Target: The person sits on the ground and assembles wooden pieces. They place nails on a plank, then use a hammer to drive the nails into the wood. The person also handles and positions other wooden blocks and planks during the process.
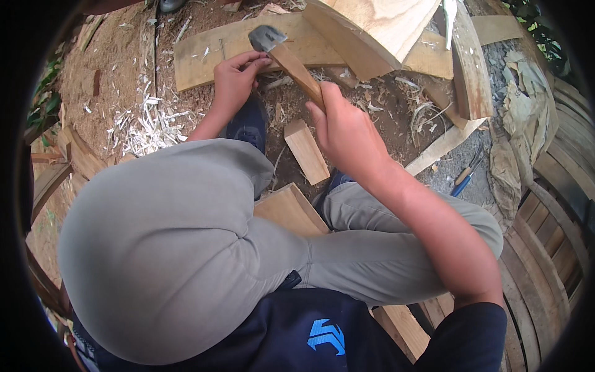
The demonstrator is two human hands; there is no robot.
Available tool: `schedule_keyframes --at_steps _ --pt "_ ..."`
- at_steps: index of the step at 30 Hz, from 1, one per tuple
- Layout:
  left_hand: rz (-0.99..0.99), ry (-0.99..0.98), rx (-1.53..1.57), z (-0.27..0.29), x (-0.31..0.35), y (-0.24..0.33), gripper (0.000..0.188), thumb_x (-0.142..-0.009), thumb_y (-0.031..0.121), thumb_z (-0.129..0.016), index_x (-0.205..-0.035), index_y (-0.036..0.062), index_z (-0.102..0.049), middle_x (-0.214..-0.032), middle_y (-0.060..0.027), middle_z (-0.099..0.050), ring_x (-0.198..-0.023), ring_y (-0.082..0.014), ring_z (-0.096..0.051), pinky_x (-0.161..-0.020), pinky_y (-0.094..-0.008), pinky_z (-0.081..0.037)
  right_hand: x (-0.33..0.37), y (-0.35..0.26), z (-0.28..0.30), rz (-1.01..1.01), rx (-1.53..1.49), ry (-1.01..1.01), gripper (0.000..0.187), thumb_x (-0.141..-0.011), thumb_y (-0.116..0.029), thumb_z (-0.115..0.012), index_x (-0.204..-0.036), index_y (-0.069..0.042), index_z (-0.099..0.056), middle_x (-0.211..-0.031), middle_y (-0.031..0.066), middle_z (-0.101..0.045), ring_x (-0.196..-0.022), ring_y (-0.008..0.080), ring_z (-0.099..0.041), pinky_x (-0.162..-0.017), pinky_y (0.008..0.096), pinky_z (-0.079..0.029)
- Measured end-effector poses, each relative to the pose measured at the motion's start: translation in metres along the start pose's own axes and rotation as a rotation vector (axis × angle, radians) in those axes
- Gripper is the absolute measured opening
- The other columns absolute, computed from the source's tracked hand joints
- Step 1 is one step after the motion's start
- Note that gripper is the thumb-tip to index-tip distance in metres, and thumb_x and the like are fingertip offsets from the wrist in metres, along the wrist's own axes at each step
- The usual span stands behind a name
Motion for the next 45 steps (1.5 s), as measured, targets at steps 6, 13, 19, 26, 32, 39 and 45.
schedule_keyframes --at_steps 6,13,19,26,32,39,45 --pt "0.005 0.001 0.026 -0.001 0.000 0.002 0.017 -0.091 0.014 -0.074 -0.104 0.0063 -0.080 -0.073 -0.0027 -0.075 -0.050 -0.0054 -0.056 -0.050 -0.0238 -0.047 0.000 0.003 0.002 0.026 0.004 0.030 0.025 -0.100 -0.016 -0.059 -0.116 0.000 -0.047 -0.084 0.0308 -0.066 -0.079 0.0506 -0.065 -0.064 0.0571 -0.052" --pt "-0.008 -0.004 -0.010 -0.001 -0.001 0.003 0.017 -0.091 0.015 -0.074 -0.104 0.0064 -0.080 -0.075 -0.0026 -0.075 -0.050 -0.0056 -0.056 -0.050 -0.0236 -0.048 -0.004 0.004 0.003 0.044 0.035 0.035 0.026 -0.100 -0.015 -0.059 -0.117 0.000 -0.047 -0.085 0.0302 -0.066 -0.079 0.0506 -0.065 -0.064 0.0565 -0.052" --pt "0.014 0.001 0.013 0.000 -0.001 0.000 0.016 -0.090 0.015 -0.074 -0.103 0.0071 -0.080 -0.073 -0.0032 -0.074 -0.050 -0.0062 -0.057 -0.049 -0.0241 -0.047 0.000 0.005 0.001 0.045 0.023 0.033 0.027 -0.100 -0.016 -0.059 -0.119 -0.001 -0.047 -0.087 0.0303 -0.066 -0.079 0.0507 -0.065 -0.064 0.0566 -0.052" --pt "0.003 -0.017 -0.047 0.001 0.000 0.002 0.018 -0.090 0.016 -0.075 -0.104 0.0057 -0.080 -0.073 -0.0041 -0.074 -0.050 -0.0064 -0.057 -0.050 -0.0241 -0.047 0.000 -0.004 0.003 0.051 -0.020 0.047 0.025 -0.100 -0.016 -0.059 -0.117 -0.001 -0.047 -0.087 0.0307 -0.066 -0.079 0.0509 -0.064 -0.064 0.0570 -0.051" --pt "0.024 0.001 0.008 0.000 0.000 0.003 0.019 -0.090 0.015 -0.074 -0.105 0.0048 -0.079 -0.075 -0.0036 -0.075 -0.051 -0.0064 -0.057 -0.050 -0.0235 -0.047 0.003 0.000 0.001 0.047 -0.023 0.052 0.026 -0.100 -0.016 -0.058 -0.117 -0.001 -0.047 -0.083 0.0308 -0.065 -0.078 0.0512 -0.064 -0.063 0.0570 -0.051" --pt "0.002 -0.011 -0.040 0.001 0.001 0.007 0.017 -0.090 0.014 -0.073 -0.105 0.0059 -0.079 -0.074 -0.0028 -0.074 -0.051 -0.0065 -0.058 -0.050 -0.0233 -0.047 0.007 -0.002 -0.002 0.065 -0.018 0.065 0.026 -0.099 -0.015 -0.060 -0.117 -0.001 -0.047 -0.085 0.0310 -0.065 -0.078 0.0512 -0.064 -0.062 0.0566 -0.051" --pt "0.001 -0.009 -0.006 0.001 0.001 0.005 0.016 -0.091 0.012 -0.072 -0.104 0.0067 -0.080 -0.070 -0.0026 -0.072 -0.051 -0.0058 -0.057 -0.050 -0.0239 -0.046 0.004 -0.006 0.000 0.054 -0.033 0.065 0.024 -0.100 -0.016 -0.059 -0.113 -0.001 -0.046 -0.082 0.0310 -0.065 -0.078 0.0517 -0.064 -0.062 0.0573 -0.050"
Point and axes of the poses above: each hand's wrist, its own x-axis away from the middle knuckle, its own z-axis out of the back of the hand, y = z × x, the point moved 6 cm from there along -x, towards the middle knuckle
